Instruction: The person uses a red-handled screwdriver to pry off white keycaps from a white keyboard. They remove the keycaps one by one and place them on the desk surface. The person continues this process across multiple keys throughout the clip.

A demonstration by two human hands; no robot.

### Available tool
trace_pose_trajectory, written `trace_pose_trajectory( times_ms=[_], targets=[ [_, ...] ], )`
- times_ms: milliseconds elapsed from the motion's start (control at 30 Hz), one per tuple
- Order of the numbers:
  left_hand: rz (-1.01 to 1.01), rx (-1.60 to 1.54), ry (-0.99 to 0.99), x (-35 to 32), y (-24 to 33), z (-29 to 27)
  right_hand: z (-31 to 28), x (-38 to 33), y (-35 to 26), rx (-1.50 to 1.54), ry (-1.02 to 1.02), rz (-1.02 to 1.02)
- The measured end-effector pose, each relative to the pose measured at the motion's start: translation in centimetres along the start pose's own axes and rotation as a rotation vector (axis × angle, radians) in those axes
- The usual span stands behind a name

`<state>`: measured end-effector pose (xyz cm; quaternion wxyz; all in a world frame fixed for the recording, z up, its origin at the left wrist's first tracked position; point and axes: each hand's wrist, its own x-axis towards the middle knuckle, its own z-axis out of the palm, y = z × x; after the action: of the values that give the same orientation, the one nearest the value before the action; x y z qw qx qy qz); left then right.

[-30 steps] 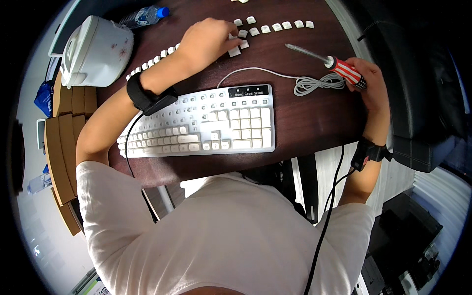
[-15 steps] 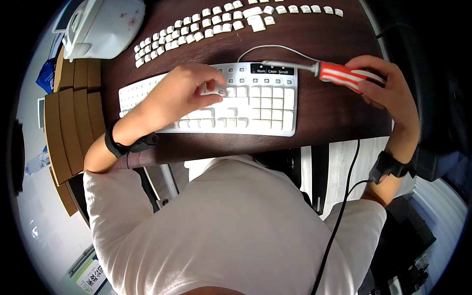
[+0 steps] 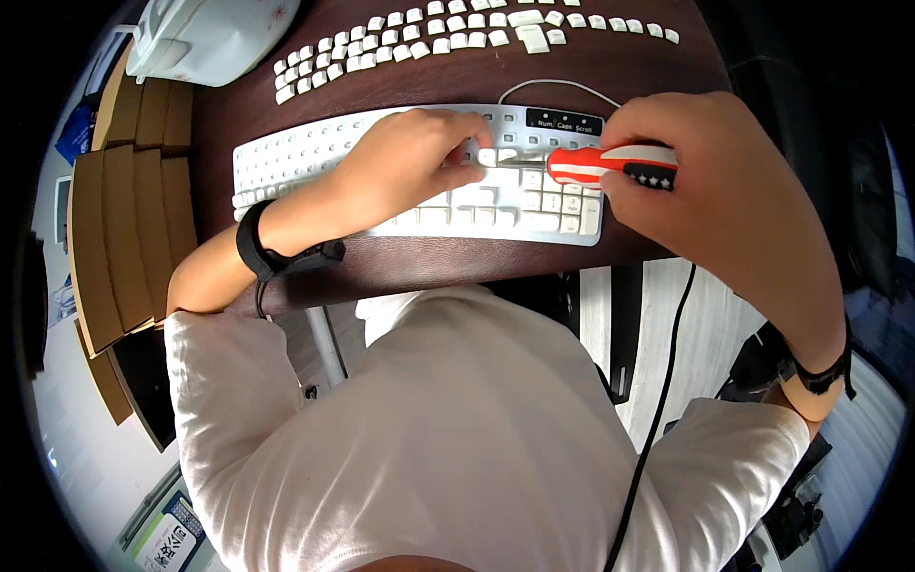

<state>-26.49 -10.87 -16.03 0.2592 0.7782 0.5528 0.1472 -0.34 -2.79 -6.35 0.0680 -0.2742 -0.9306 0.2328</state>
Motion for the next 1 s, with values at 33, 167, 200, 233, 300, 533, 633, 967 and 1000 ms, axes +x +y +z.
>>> trace_pose_trajectory(
  times_ms=[33,167,200,233,300,533,633,967,1000],
  targets=[
    [0.015,0.010,0.009,0.0,0.0,0.0,0.1,0.0,-0.5,-0.028,0.009,0.018],
    [0.017,0.049,0.022,-0.1,0.0,0.3,0.6,0.5,-3.0,-0.128,-0.003,0.065],
    [0.016,0.055,0.028,-0.1,-0.1,0.5,0.7,0.7,-3.9,-0.171,-0.011,0.062],
    [0.016,0.062,0.035,-0.2,-0.2,0.7,0.8,1.0,-4.6,-0.221,-0.015,0.049],
    [0.031,0.056,0.057,-0.2,-0.4,0.9,0.8,1.6,-6.0,-0.325,-0.021,0.013],
    [0.076,0.055,0.034,0.2,-0.2,0.6,1.5,1.2,-8.1,-0.384,-0.068,0.110],
    [0.034,0.031,0.077,-0.3,-0.7,1.3,1.3,0.3,-6.2,-0.109,-0.105,0.253],
    [0.055,-0.005,0.112,0.2,-1.1,1.6,3.6,-4.9,-0.7,0.321,0.014,0.494],
    [0.049,0.001,0.113,0.1,-1.1,1.7,3.9,-4.9,-0.4,0.348,0.017,0.495]
  ],
)
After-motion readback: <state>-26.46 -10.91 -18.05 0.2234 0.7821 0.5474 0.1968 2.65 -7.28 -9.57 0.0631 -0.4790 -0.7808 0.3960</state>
